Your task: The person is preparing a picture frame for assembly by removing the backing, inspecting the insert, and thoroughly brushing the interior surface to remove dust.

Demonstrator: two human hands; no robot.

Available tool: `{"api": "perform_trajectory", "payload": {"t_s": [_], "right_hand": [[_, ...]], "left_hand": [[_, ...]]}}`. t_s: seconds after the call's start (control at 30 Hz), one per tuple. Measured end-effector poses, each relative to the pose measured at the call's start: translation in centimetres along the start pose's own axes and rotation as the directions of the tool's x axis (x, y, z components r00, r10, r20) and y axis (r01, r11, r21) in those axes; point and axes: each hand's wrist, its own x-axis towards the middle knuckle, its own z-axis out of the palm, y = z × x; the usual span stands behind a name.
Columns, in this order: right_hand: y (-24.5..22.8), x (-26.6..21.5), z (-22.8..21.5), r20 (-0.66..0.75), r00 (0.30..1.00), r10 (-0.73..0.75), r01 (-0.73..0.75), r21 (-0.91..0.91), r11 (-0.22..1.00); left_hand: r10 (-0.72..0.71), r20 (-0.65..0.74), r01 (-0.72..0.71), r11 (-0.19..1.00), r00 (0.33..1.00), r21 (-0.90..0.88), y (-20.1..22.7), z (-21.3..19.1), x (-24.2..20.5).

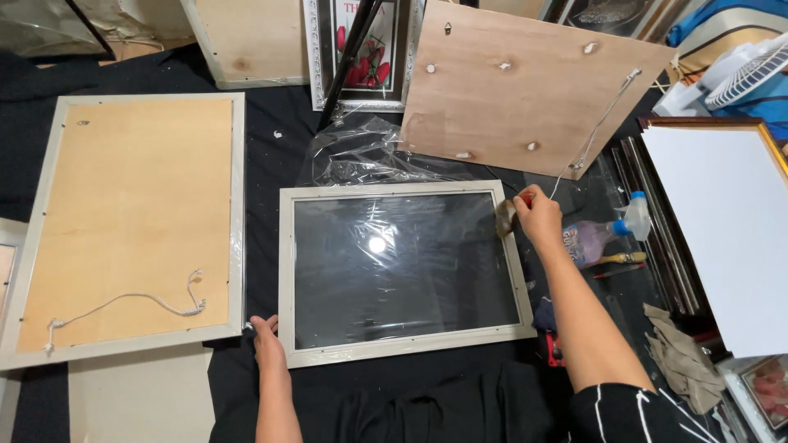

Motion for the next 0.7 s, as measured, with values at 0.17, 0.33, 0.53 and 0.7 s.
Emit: {"api": "perform_trajectory", "payload": {"t_s": [0.17, 0.33, 0.53, 0.7], "right_hand": [[-1.1, -1.5, -0.6, 0.074, 0.996, -0.042, 0.035, 0.088, 0.995], [-2.3, -1.5, -0.7, 0.017, 0.989, -0.144, 0.144, -0.005, 0.99], [-6.1, -1.5, 4.7, -0.102, 0.969, -0.224, 0.226, 0.007, 0.974], [-17.4, -5.6, 14.8, 0.322, 0.942, -0.094, -0.257, 0.873, 0.415]], "left_hand": [[0.001, 0.015, -0.001, 1.0, 1.0, -0.031, -0.7, 0.0, 0.9], [-0.006, 0.021, 0.007, 0.999, 1.0, -0.054, -0.2, 0.1, 0.5], [-0.017, -0.01, 0.018, 0.996, 1.0, 0.088, -0.5, 0.2, 1.3], [0.053, -0.019, -0.046, 0.964, 0.998, 0.261, -2.1, 0.7, 3.3]]}}
